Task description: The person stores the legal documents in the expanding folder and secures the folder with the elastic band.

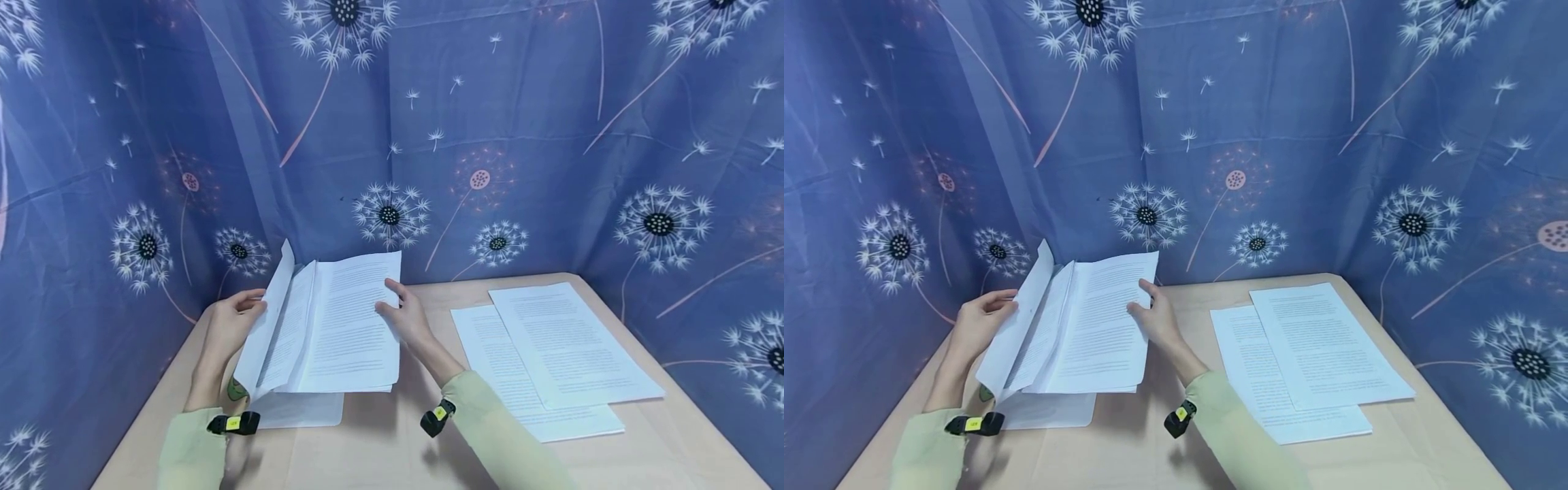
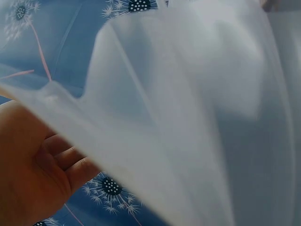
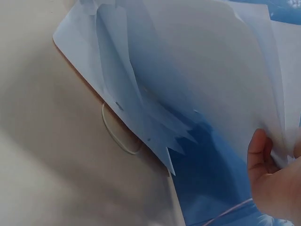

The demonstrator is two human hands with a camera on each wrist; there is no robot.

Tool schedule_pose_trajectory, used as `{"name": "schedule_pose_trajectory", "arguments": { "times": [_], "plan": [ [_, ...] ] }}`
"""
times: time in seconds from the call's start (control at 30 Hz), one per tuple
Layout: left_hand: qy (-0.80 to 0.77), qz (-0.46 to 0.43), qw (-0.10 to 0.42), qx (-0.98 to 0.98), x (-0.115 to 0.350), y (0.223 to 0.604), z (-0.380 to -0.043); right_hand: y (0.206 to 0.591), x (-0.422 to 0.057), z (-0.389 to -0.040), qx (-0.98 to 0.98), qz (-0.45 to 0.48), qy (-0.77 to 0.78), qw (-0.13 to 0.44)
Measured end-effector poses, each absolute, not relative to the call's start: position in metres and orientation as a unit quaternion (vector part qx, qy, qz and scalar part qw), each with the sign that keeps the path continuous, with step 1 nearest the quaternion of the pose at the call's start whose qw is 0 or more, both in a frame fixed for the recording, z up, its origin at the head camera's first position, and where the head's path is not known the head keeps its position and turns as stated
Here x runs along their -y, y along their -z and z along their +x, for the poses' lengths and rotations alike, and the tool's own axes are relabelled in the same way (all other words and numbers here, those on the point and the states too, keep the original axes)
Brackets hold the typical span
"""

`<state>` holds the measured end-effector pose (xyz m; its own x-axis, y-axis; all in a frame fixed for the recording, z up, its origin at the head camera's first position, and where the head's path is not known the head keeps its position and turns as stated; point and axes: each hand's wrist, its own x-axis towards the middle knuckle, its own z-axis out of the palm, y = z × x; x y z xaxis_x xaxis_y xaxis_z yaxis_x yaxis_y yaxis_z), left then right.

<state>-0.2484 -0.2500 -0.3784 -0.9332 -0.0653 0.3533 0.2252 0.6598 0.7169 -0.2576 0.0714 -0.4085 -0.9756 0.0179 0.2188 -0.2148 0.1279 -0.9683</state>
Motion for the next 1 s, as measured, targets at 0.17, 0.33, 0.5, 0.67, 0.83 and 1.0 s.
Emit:
{"name": "schedule_pose_trajectory", "arguments": {
  "times": [0.17,0.33,0.5,0.67,0.83,1.0],
  "plan": [
    [0.406,-0.048,0.183,0.894,0.25,0.379,-0.248,0.41,-0.057,-0.258,0.753,0.064,-0.652,0.067],
    [0.408,-0.05,0.188,0.892,0.25,0.381,-0.249,0.414,-0.044,-0.259,0.766,0.069,-0.637,0.057],
    [0.413,-0.051,0.192,0.889,0.249,0.382,-0.25,0.415,-0.037,-0.26,0.754,0.081,-0.65,0.058],
    [0.41,-0.05,0.188,0.891,0.249,0.383,-0.251,0.414,-0.034,-0.264,0.744,0.067,-0.662,0.063],
    [0.411,-0.048,0.186,0.891,0.249,0.383,-0.251,0.411,-0.031,-0.267,0.751,0.057,-0.654,0.071],
    [0.409,-0.049,0.182,0.893,0.249,0.383,-0.252,0.415,-0.023,-0.269,0.733,0.062,-0.675,0.051]
  ]
}}
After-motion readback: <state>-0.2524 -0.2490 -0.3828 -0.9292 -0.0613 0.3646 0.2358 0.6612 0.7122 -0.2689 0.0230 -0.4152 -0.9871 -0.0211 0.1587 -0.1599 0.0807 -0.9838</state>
